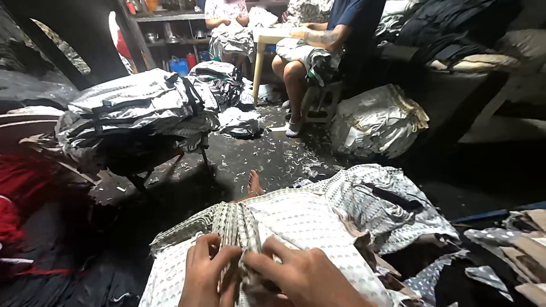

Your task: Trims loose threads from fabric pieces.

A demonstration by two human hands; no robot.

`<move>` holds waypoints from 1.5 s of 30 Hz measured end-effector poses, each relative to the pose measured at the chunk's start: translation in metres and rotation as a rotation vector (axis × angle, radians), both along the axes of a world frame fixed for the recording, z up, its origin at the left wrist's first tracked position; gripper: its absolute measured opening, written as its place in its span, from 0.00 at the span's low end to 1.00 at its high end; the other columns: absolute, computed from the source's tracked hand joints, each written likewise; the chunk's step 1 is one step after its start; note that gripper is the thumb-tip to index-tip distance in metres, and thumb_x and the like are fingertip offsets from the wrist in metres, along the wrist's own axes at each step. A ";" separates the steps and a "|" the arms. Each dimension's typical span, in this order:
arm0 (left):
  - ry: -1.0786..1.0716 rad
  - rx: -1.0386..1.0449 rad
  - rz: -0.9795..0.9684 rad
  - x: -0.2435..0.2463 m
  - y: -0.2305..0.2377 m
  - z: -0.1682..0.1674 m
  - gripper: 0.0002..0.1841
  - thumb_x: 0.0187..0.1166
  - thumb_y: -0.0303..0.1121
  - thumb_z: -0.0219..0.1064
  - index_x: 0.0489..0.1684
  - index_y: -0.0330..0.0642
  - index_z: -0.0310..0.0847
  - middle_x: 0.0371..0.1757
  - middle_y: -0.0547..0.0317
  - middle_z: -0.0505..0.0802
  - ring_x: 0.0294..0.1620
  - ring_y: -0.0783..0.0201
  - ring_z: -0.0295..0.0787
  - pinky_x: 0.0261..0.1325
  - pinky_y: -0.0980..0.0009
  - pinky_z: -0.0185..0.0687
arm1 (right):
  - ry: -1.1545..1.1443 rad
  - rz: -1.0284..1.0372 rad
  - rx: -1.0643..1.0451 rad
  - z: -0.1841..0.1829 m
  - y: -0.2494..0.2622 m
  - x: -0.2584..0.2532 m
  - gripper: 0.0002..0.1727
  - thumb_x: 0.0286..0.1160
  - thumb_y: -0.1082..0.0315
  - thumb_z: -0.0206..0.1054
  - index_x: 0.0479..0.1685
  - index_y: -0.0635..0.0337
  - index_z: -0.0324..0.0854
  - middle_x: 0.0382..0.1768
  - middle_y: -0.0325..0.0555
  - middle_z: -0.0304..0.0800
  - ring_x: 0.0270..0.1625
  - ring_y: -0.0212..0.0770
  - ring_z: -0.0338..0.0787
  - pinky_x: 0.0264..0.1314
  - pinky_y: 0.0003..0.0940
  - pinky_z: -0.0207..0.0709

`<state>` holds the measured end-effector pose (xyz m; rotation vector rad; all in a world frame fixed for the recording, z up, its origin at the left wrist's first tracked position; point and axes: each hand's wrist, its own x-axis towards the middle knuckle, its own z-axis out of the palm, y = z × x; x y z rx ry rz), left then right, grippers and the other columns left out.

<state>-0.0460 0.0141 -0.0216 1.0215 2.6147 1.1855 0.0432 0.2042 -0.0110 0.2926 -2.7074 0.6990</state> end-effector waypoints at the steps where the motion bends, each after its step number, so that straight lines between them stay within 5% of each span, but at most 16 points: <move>1: 0.015 0.021 0.005 0.000 -0.001 0.001 0.10 0.68 0.29 0.73 0.45 0.43 0.94 0.56 0.35 0.85 0.56 0.42 0.82 0.59 0.48 0.78 | 0.043 -0.001 0.016 -0.002 0.002 -0.002 0.14 0.68 0.56 0.75 0.51 0.48 0.89 0.39 0.45 0.91 0.23 0.41 0.89 0.15 0.40 0.79; 4: 0.003 0.110 -0.007 -0.004 -0.010 0.001 0.06 0.72 0.29 0.72 0.40 0.43 0.94 0.55 0.43 0.86 0.59 0.51 0.82 0.62 0.55 0.78 | 0.166 -0.333 -0.235 0.004 0.028 -0.004 0.09 0.77 0.63 0.66 0.40 0.56 0.90 0.29 0.37 0.91 0.28 0.31 0.89 0.29 0.31 0.85; 6: -0.047 0.197 0.002 -0.006 -0.013 -0.003 0.06 0.71 0.27 0.72 0.40 0.41 0.93 0.54 0.46 0.86 0.59 0.58 0.83 0.62 0.63 0.81 | 0.200 -0.628 -0.422 0.015 0.052 -0.005 0.12 0.81 0.61 0.67 0.53 0.58 0.86 0.31 0.38 0.88 0.27 0.29 0.84 0.29 0.30 0.81; 8: -0.088 0.294 0.014 -0.008 -0.013 -0.005 0.06 0.71 0.23 0.71 0.40 0.37 0.92 0.53 0.49 0.86 0.57 0.67 0.84 0.61 0.73 0.84 | 0.244 -0.721 -0.398 0.020 0.064 -0.004 0.20 0.81 0.59 0.64 0.66 0.58 0.77 0.34 0.37 0.85 0.26 0.29 0.80 0.27 0.28 0.77; 12: -0.144 0.446 -0.014 -0.004 -0.011 -0.005 0.06 0.72 0.18 0.69 0.40 0.35 0.90 0.57 0.54 0.87 0.58 0.74 0.85 0.61 0.77 0.86 | 0.175 -0.425 -0.309 0.012 0.037 0.003 0.13 0.81 0.59 0.65 0.50 0.58 0.87 0.24 0.36 0.86 0.19 0.28 0.78 0.21 0.26 0.75; 16: -0.254 0.593 -0.127 -0.008 -0.016 -0.003 0.12 0.76 0.22 0.66 0.43 0.54 0.90 0.67 0.72 0.87 0.69 0.75 0.82 0.67 0.75 0.84 | -0.152 -0.066 -0.319 0.002 0.011 0.000 0.28 0.75 0.51 0.73 0.62 0.66 0.84 0.42 0.53 0.91 0.34 0.46 0.90 0.33 0.46 0.86; 19: -0.320 0.634 -0.214 -0.012 -0.023 -0.005 0.11 0.80 0.29 0.67 0.47 0.63 0.91 0.71 0.79 0.85 0.71 0.75 0.82 0.66 0.76 0.84 | 0.005 0.037 -0.277 -0.003 0.006 0.001 0.13 0.66 0.66 0.78 0.44 0.65 0.87 0.37 0.53 0.89 0.31 0.45 0.90 0.27 0.39 0.84; 23: -0.278 0.528 -0.216 -0.013 -0.027 -0.011 0.09 0.78 0.25 0.67 0.43 0.55 0.89 0.70 0.73 0.85 0.71 0.75 0.80 0.69 0.74 0.82 | 0.175 0.088 -0.356 0.005 0.003 0.006 0.04 0.73 0.72 0.70 0.41 0.60 0.89 0.34 0.51 0.85 0.29 0.35 0.83 0.27 0.23 0.77; 28: -0.134 0.398 -0.193 -0.008 -0.031 -0.003 0.04 0.81 0.27 0.68 0.45 0.39 0.88 0.63 0.55 0.87 0.67 0.76 0.81 0.70 0.75 0.80 | 0.219 0.093 -0.307 0.004 -0.003 0.011 0.07 0.81 0.69 0.66 0.40 0.57 0.90 0.32 0.49 0.82 0.24 0.35 0.77 0.21 0.24 0.70; 31: -0.191 0.346 -0.278 -0.003 -0.037 0.012 0.16 0.86 0.39 0.65 0.51 0.31 0.89 0.60 0.47 0.89 0.67 0.71 0.83 0.71 0.72 0.79 | 0.223 0.087 -0.308 0.003 -0.004 0.011 0.06 0.81 0.70 0.66 0.40 0.57 0.90 0.33 0.50 0.82 0.24 0.35 0.77 0.21 0.24 0.69; 34: -0.258 0.282 -0.299 0.007 -0.033 0.019 0.27 0.87 0.44 0.62 0.59 0.20 0.82 0.57 0.35 0.88 0.56 0.64 0.84 0.60 0.69 0.80 | 0.225 0.099 -0.316 0.003 -0.005 0.013 0.06 0.82 0.70 0.66 0.41 0.58 0.89 0.34 0.50 0.84 0.26 0.35 0.79 0.23 0.23 0.71; 37: -0.235 0.196 -0.196 0.017 -0.018 0.014 0.31 0.84 0.42 0.67 0.69 0.17 0.74 0.52 0.37 0.85 0.44 0.65 0.82 0.47 0.73 0.80 | 0.195 0.111 -0.323 0.003 -0.007 0.014 0.06 0.82 0.69 0.66 0.42 0.59 0.88 0.35 0.51 0.86 0.28 0.36 0.83 0.26 0.23 0.74; 39: -0.187 0.142 -0.202 0.021 -0.010 0.012 0.23 0.80 0.35 0.69 0.64 0.21 0.81 0.49 0.37 0.87 0.45 0.55 0.85 0.49 0.61 0.83 | 0.175 0.115 -0.300 0.003 -0.007 0.015 0.06 0.82 0.69 0.66 0.41 0.60 0.88 0.35 0.51 0.87 0.28 0.37 0.84 0.25 0.25 0.75; 41: -0.134 0.165 -0.234 0.025 -0.008 0.012 0.09 0.76 0.26 0.69 0.44 0.28 0.91 0.42 0.39 0.93 0.45 0.48 0.90 0.52 0.50 0.81 | 0.152 0.110 -0.265 0.003 -0.006 0.018 0.05 0.80 0.71 0.67 0.40 0.60 0.89 0.35 0.51 0.88 0.27 0.38 0.86 0.24 0.26 0.76; 45: -0.139 0.331 -0.202 0.025 -0.018 0.006 0.08 0.80 0.25 0.67 0.37 0.27 0.89 0.36 0.47 0.94 0.40 0.71 0.89 0.52 0.74 0.84 | 0.100 0.096 -0.249 0.003 -0.001 0.025 0.06 0.81 0.70 0.66 0.40 0.60 0.88 0.35 0.51 0.88 0.27 0.38 0.85 0.23 0.28 0.76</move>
